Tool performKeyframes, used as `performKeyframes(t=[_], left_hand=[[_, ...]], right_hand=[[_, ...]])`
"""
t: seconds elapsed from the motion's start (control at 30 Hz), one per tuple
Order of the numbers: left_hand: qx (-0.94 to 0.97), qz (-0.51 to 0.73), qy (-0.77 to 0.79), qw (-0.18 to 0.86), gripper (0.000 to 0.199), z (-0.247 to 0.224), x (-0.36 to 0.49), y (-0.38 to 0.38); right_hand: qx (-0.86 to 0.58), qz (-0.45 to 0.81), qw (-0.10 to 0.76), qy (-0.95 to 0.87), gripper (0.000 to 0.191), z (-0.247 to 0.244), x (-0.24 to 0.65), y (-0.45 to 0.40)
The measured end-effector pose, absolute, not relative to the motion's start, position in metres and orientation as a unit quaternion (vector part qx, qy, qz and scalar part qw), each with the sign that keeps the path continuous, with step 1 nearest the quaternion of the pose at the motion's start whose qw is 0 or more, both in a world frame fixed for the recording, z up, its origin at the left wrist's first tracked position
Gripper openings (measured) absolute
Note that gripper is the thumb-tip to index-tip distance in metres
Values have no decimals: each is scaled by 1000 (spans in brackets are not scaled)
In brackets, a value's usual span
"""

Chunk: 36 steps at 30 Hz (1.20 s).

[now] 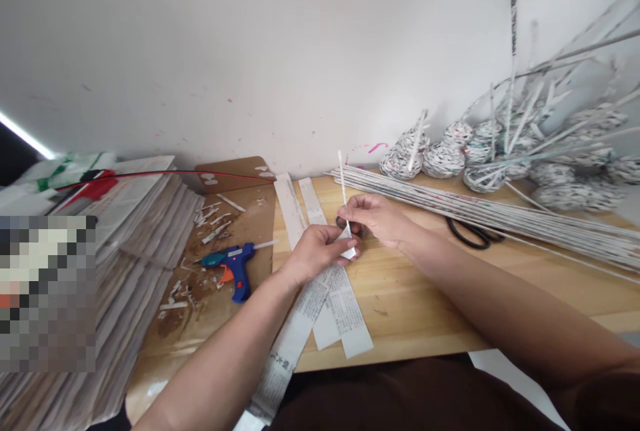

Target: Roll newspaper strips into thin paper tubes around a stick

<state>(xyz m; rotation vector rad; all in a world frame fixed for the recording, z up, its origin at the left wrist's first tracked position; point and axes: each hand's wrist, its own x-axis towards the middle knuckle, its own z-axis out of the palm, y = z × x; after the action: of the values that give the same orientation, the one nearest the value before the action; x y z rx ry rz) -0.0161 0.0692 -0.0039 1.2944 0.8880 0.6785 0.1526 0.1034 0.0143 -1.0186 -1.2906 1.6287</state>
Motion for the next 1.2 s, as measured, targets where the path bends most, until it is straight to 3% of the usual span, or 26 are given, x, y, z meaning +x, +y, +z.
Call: performKeyframes(t=[0.2,0.33,0.53,0.67,0.83,1.0,1.2], left_hand=[[558,307,411,652,32,0,-16,69],[554,306,417,652,33,2,-15,69],[553,306,413,656,33,-2,-16,70],[560,305,406,655,34,-2,-16,71],[549,315,412,655,35,0,-15,70],[558,310,419,646,35,-1,-15,70],[559,312,420,644,34,-1,-16,71]], right_hand=[[-353,662,322,-577,30,15,155,103],[-389,640,390,-536,34,11,153,103],[-362,657,347,-563,30,10,155,106],[-395,630,412,-527,34,10,154,106],[-366,647,344,-574,32,11,154,105],[-412,600,410,-550,36,9,152,105],[-376,651,350,-559,32,14,156,107]])
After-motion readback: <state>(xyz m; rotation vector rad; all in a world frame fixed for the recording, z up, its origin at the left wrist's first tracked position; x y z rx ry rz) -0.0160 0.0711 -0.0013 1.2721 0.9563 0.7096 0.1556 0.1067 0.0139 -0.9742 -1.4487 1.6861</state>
